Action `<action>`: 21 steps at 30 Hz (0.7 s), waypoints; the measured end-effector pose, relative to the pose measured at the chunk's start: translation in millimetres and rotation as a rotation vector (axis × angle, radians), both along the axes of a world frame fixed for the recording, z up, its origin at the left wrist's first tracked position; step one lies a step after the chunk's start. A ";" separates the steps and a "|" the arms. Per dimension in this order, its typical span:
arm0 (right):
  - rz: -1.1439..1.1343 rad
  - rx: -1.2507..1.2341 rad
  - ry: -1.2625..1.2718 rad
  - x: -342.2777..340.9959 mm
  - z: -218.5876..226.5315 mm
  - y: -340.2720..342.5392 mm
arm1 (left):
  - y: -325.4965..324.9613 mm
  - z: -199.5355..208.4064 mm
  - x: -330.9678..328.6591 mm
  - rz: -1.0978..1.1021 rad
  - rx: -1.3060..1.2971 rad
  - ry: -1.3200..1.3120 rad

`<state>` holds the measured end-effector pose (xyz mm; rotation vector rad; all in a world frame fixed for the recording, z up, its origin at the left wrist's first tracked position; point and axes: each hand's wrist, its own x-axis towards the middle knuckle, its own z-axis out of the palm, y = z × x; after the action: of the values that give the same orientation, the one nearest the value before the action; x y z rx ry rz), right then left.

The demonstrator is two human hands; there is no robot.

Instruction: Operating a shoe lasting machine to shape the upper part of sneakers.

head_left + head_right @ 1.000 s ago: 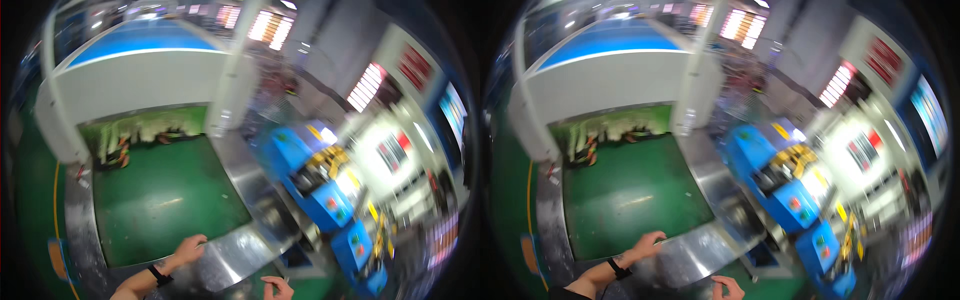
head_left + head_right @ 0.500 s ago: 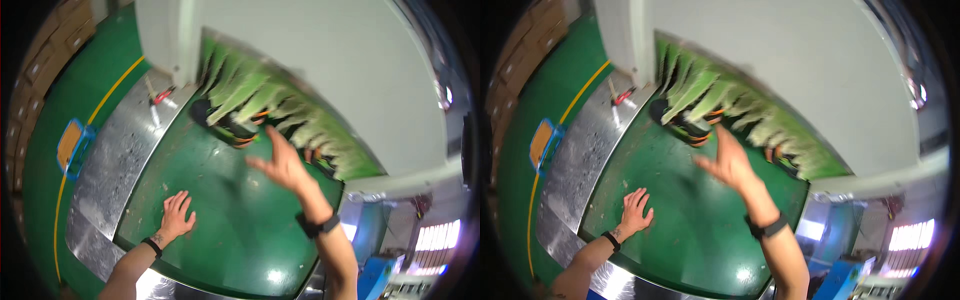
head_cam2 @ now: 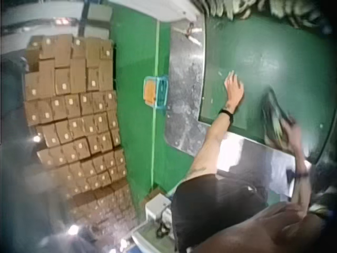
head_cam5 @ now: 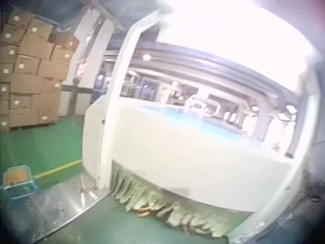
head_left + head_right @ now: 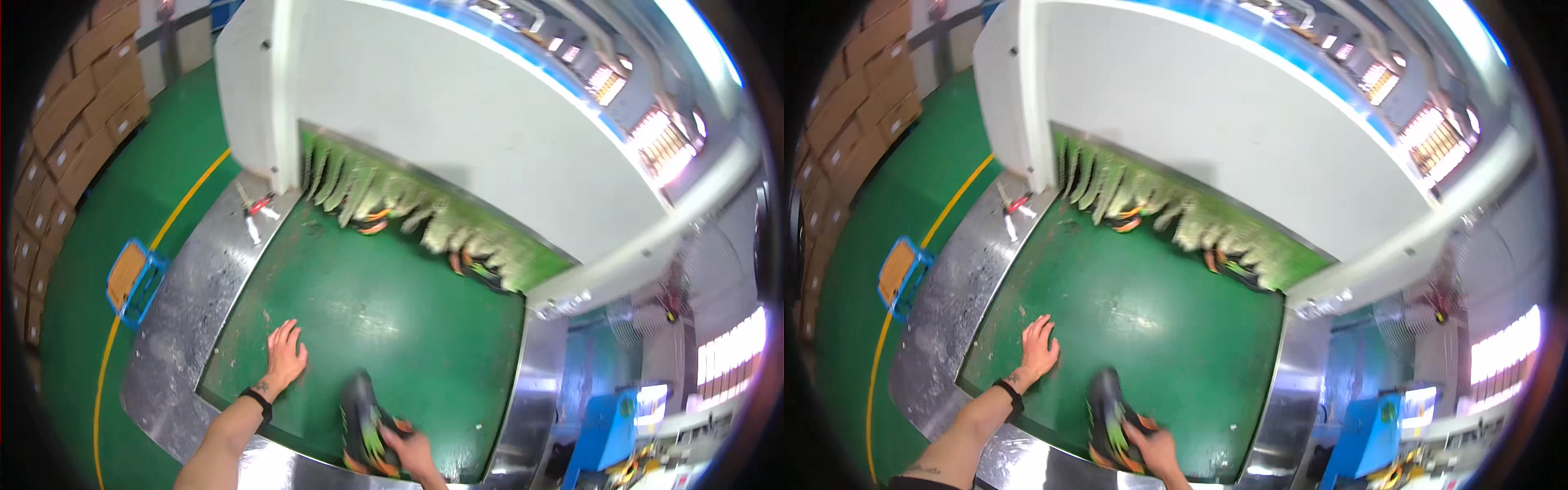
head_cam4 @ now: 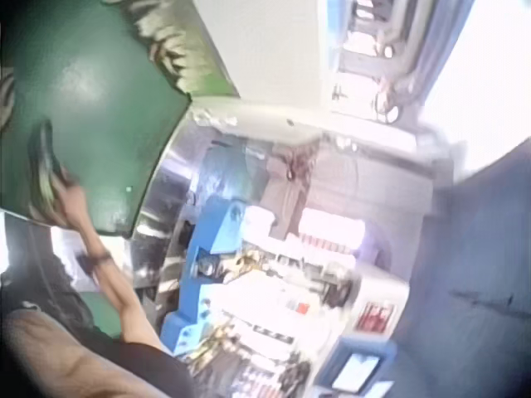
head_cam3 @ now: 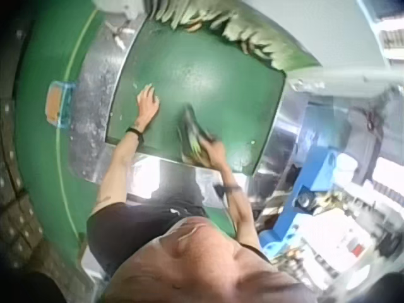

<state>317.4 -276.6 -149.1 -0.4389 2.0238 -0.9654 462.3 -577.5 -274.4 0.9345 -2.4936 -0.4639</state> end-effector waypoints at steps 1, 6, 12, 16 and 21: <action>-0.110 -0.175 0.041 28.6 7.3 58.2 | 0.9 9.1 1.7 0.072 0.309 0.060; -0.827 -0.082 0.080 92.8 145.6 254.9 | 145.3 161.1 -43.2 -0.394 1.187 0.277; -0.671 -0.395 0.330 98.8 187.1 251.6 | 333.8 236.8 -47.5 -0.875 1.801 0.553; -0.455 -0.683 0.419 144.6 213.2 311.5 | 407.0 262.2 -45.7 -0.927 1.905 0.333; -0.702 -0.777 0.267 228.4 185.8 492.3 | 573.4 299.9 26.2 -0.962 1.628 -0.133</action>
<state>545.8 215.7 36.7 -0.2510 1.9962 -2.2522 488.5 -4.1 25.5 -0.0475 -2.0737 -2.9466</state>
